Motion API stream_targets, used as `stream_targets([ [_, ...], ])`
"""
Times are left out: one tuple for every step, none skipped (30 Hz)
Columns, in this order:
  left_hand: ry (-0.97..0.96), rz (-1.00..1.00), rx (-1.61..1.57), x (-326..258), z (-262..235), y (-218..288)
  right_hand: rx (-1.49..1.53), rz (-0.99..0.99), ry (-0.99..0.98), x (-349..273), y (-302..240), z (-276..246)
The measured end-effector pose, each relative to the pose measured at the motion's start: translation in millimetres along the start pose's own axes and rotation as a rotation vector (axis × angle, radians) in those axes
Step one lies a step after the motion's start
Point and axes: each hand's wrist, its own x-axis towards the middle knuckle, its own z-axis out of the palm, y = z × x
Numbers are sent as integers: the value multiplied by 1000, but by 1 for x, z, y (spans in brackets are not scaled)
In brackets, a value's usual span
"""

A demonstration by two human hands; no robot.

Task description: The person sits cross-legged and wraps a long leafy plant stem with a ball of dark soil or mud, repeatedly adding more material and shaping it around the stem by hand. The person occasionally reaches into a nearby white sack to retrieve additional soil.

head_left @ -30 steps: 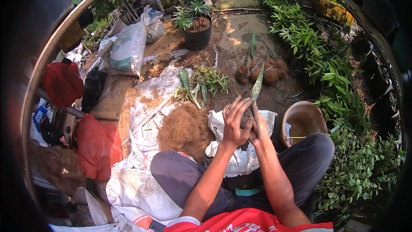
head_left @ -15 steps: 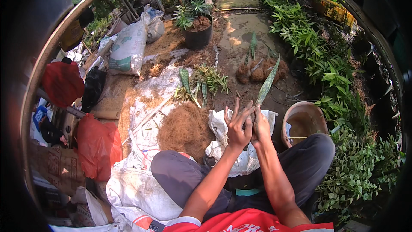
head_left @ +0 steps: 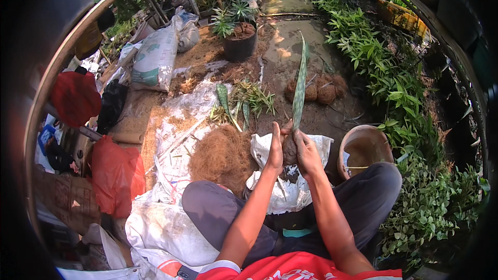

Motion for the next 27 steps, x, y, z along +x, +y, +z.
stream_targets([
  [-65,-72,-20,-1,-3,-2,-212,-149,158,0,3,5],
  [-116,-161,-31,-3,-5,-5,-418,-225,341,-2,6,9],
  [-76,-282,-99,-4,-7,-7,-513,-348,394,-3,7,10],
  [-129,-175,-86,-6,-7,-11,-602,-410,459,-5,6,9],
  [-128,-112,-65,-7,-6,-15,-702,-528,534,-6,5,7],
  [-165,-43,-63,-9,-5,-17,-695,-489,539,-7,4,5],
  [18,-65,-74,-9,-4,-18,-698,-504,550,-6,4,4],
  [14,-54,-35,-9,-3,-17,-701,-516,556,-6,3,3],
  [7,-64,5,-10,-2,-14,-691,-505,550,-6,2,2],
  [0,-73,44,-11,0,-11,-578,-465,520,-5,2,2],
  [13,-59,74,-12,2,-8,-473,-420,480,-4,2,2],
  [26,-43,103,-12,5,-5,-358,-353,463,-3,2,3],
  [87,-76,151,-12,9,-1,-246,-346,405,-2,3,4],
  [135,-26,149,-13,12,1,-186,-276,371,-2,3,5],
  [232,-25,164,-14,17,2,-117,-197,358,-2,3,7],
  [286,18,158,-15,21,2,-43,-117,343,-2,3,6],
  [306,-67,182,-14,19,6,45,-119,264,-1,3,8],
  [264,-63,176,-14,20,7,90,-141,270,-1,2,8],
  [209,-38,156,-14,19,7,136,-127,268,-1,0,7],
  [155,-10,136,-14,18,7,188,-101,289,-1,-1,8],
  [85,17,149,-13,16,7,251,-54,270,-2,-2,7],
  [91,16,95,-13,15,6,202,-73,252,-2,-2,7],
  [111,7,43,-13,14,3,161,-94,263,-3,-1,10],
  [148,-14,0,-13,14,0,126,-86,285,-3,-1,13],
  [127,-43,-77,-13,13,-3,81,-120,310,-4,0,16],
  [72,-9,-91,-13,14,-6,73,-160,338,-5,-1,16],
  [56,-11,-88,-14,14,-8,75,-157,361,-5,-1,15],
])
